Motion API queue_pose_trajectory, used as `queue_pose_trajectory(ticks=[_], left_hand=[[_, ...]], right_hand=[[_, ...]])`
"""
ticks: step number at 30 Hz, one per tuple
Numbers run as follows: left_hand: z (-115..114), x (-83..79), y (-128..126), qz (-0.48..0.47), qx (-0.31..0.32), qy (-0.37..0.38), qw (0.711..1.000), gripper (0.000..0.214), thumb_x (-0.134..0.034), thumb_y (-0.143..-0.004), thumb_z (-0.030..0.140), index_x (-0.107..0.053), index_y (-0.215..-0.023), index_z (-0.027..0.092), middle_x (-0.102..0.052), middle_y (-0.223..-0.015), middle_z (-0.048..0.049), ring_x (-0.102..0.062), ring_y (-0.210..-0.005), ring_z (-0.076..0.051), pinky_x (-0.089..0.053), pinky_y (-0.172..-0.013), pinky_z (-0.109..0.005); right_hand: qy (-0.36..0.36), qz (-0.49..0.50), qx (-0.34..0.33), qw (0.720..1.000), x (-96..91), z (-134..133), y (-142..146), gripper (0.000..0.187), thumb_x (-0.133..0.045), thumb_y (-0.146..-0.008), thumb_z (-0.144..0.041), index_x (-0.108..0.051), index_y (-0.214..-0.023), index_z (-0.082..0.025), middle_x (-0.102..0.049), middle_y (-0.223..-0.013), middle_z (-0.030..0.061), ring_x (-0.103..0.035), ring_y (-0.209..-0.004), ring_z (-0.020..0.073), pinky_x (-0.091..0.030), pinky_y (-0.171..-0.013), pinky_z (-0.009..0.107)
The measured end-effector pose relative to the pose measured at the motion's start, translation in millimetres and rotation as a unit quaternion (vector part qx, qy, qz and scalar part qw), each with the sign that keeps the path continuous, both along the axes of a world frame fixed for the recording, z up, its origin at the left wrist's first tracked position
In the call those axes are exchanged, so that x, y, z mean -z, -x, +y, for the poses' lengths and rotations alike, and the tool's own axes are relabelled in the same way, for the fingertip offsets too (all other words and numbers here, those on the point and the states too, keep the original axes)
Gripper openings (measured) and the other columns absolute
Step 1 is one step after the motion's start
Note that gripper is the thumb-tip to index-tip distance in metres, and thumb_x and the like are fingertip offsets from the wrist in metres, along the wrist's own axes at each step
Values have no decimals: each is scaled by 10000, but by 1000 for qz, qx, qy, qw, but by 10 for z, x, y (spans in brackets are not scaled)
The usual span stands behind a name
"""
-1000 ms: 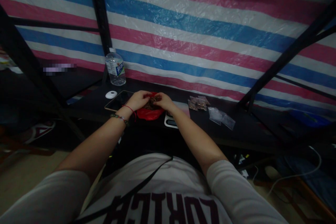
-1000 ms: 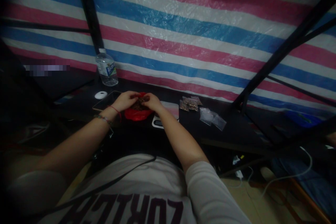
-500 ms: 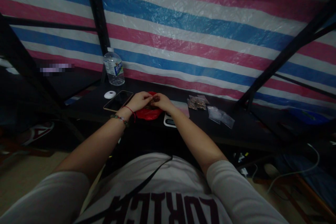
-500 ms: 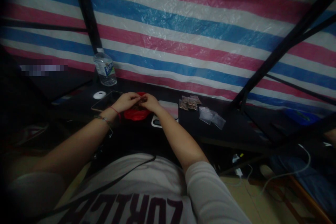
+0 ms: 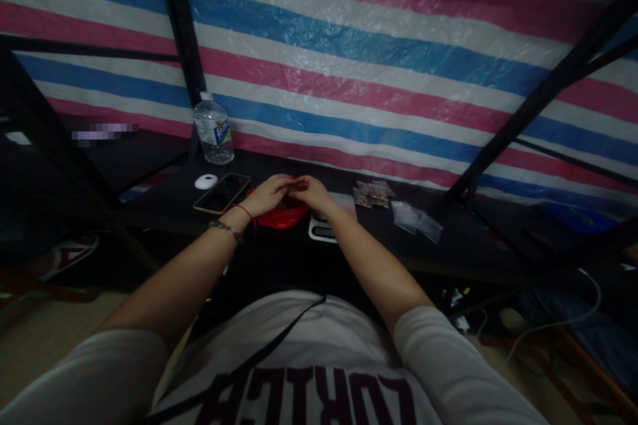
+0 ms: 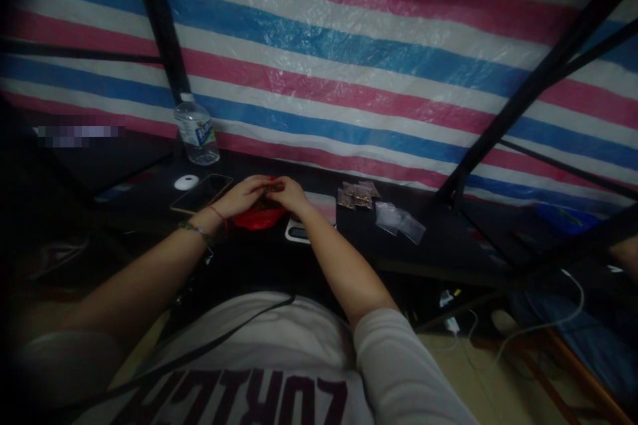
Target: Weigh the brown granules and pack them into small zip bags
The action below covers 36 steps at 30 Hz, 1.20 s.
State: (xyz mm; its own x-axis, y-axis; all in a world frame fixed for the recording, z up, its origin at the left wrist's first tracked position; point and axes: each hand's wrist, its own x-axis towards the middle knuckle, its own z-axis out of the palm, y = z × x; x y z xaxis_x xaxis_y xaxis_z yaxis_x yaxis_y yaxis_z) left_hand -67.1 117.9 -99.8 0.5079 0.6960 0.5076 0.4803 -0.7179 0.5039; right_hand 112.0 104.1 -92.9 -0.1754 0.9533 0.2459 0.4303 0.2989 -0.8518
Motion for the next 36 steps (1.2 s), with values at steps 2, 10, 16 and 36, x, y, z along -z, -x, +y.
queue_pose_trajectory(ticks=[2,10,16,36], left_hand=[[-21,1,-9,-15,-18,-6,1000,479,-388,-845,219,-540,-1293,146,-540,-1322,-111,-466,-1252,-203,-331,-1112,-403],[-56,-44,78,82,-109,8,991,430,-432,-825,244,-627,-1199,160,-635,-1223,-103,-568,-1142,-234,-406,-1044,-371],[-36,5,131,189,-115,18,975,366,-473,-810,324,-720,-1041,184,-698,-1109,-111,-639,-1016,-272,-459,-958,-359],[-284,-147,21,176,-164,-19,970,539,-332,-895,504,-714,-726,163,-720,-832,-113,-648,-794,-224,-450,-721,-304]], right_hand=[[-5,11,0,1000,-16,-21,-44,326,-742,-637,-223,-620,-934,-164,-680,-918,28,-647,-834,158,-506,-793,305],[-32,18,47,998,-28,-216,-496,392,-734,-649,-264,-601,-1008,-181,-691,-971,43,-654,-891,170,-495,-836,326],[-72,-87,183,977,76,-412,-940,349,-716,-652,-308,-640,-971,-190,-683,-990,48,-627,-947,208,-447,-905,371],[228,-398,407,790,137,-803,-2447,554,-574,-805,-455,-579,-1227,-95,-584,-1234,227,-573,-1152,315,-450,-933,402]])
